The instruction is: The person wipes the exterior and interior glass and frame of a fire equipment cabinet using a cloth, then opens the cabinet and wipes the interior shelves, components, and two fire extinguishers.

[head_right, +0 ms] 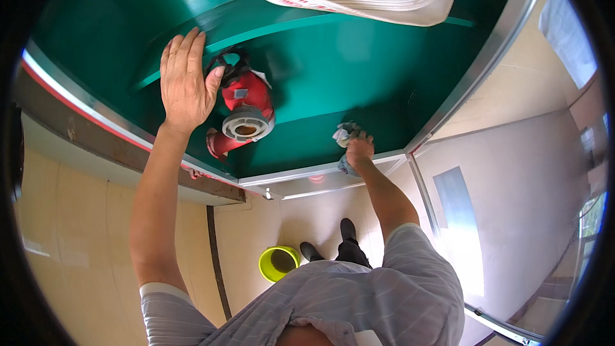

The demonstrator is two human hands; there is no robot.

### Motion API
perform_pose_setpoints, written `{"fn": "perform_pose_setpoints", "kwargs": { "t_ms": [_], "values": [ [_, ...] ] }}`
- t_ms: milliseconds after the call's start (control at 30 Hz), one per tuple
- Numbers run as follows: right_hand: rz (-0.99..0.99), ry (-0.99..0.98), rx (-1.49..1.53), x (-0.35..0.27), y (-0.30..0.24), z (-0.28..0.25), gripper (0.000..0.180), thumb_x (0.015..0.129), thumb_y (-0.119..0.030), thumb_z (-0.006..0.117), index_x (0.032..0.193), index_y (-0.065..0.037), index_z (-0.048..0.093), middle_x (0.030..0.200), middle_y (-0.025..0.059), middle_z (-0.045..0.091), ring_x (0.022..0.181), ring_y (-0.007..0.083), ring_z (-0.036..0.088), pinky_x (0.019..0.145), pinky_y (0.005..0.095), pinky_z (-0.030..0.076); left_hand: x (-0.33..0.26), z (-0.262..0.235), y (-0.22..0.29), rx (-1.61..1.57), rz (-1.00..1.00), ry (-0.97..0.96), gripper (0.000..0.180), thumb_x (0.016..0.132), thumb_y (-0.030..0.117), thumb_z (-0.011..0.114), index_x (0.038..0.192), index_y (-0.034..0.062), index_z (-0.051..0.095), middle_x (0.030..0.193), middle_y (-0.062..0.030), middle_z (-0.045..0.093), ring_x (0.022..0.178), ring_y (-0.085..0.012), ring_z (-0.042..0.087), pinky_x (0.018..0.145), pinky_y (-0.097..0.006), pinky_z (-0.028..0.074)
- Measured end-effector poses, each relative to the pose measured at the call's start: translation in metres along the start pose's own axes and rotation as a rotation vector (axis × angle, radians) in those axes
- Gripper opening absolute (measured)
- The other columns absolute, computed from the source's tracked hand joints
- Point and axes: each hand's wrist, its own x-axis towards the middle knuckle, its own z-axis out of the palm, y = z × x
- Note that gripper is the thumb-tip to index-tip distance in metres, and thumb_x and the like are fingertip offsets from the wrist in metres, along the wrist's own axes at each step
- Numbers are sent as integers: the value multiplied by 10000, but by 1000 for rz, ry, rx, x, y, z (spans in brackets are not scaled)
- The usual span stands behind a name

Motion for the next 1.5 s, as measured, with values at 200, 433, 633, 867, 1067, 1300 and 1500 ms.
{"fn": "perform_pose_setpoints", "kwargs": {
  "t_ms": [200, 433, 633, 867, 1067, 1300, 1500],
  "values": [
    [155, -36, 216, 15, -5, 11, 381, 826, -157, 592, 1195, -71, 554, 1241, 209, 511, 1091, 390, 535, 922, 451, 465, -6, 8, 0, 88, 10, 24, 684, 900, 521, 543, 1273, -49, 484, 1221, -207, 545, 1131, -389, 504, 997, -517, 359],
    [-260, 110, 228, 40, -136, 63, 454, 787, -171, 561, 1217, -25, 552, 1192, 245, 579, 1041, 360, 609, 795, 438, 543, -6, 14, 1, 27, -9, 36, 651, 903, 513, 522, 1265, -28, 502, 1226, -180, 550, 1099, -360, 509, 966, -486, 348],
    [-289, 87, 713, 32, -262, 88, 374, 908, -254, 470, 1212, -78, 600, 1223, 183, 606, 1090, 332, 583, 966, 445, 464, -2, 35, 6, 45, -35, 52, 601, 931, 465, 490, 1289, -17, 492, 1257, -158, 554, 1129, -355, 504, 1007, -471, 304],
    [-885, -256, 502, 6, -303, 49, 376, 975, -285, 353, 1234, -93, 546, 1324, 92, 565, 1212, 254, 508, 1055, 398, 392, -18, 34, -10, 150, -5, 35, 577, 946, 429, 493, 1304, -23, 478, 1246, -165, 571, 1113, -362, 511, 974, -458, 314],
    [-751, 40, 282, 34, -211, 95, 298, 933, -266, 439, 1151, -113, 570, 1212, 100, 584, 1120, 219, 545, 958, 385, 450, -24, 35, -16, 182, -2, 54, 540, 958, 399, 495, 1304, -16, 485, 1255, -157, 569, 1137, -339, 510, 984, -442, 323],
    [-57, 180, -113, 127, 59, 72, 192, 906, -315, 539, 1009, -168, 606, 1085, 102, 602, 1041, 230, 590, 883, 382, 482, -1, 45, 8, 114, -78, 145, 513, 954, 394, 491, 1291, 8, 497, 1244, -141, 574, 1144, -331, 510, 996, -442, 313],
    [104, -277, -324, 81, 78, -59, 297, 879, -262, 575, 1120, -127, 684, 1128, 142, 659, 1067, 303, 643, 804, 442, 546, -24, 33, -6, 194, -80, 85, 502, 945, 386, 497, 1281, 14, 503, 1236, -137, 576, 1138, -331, 517, 997, -441, 314]
  ]
}}
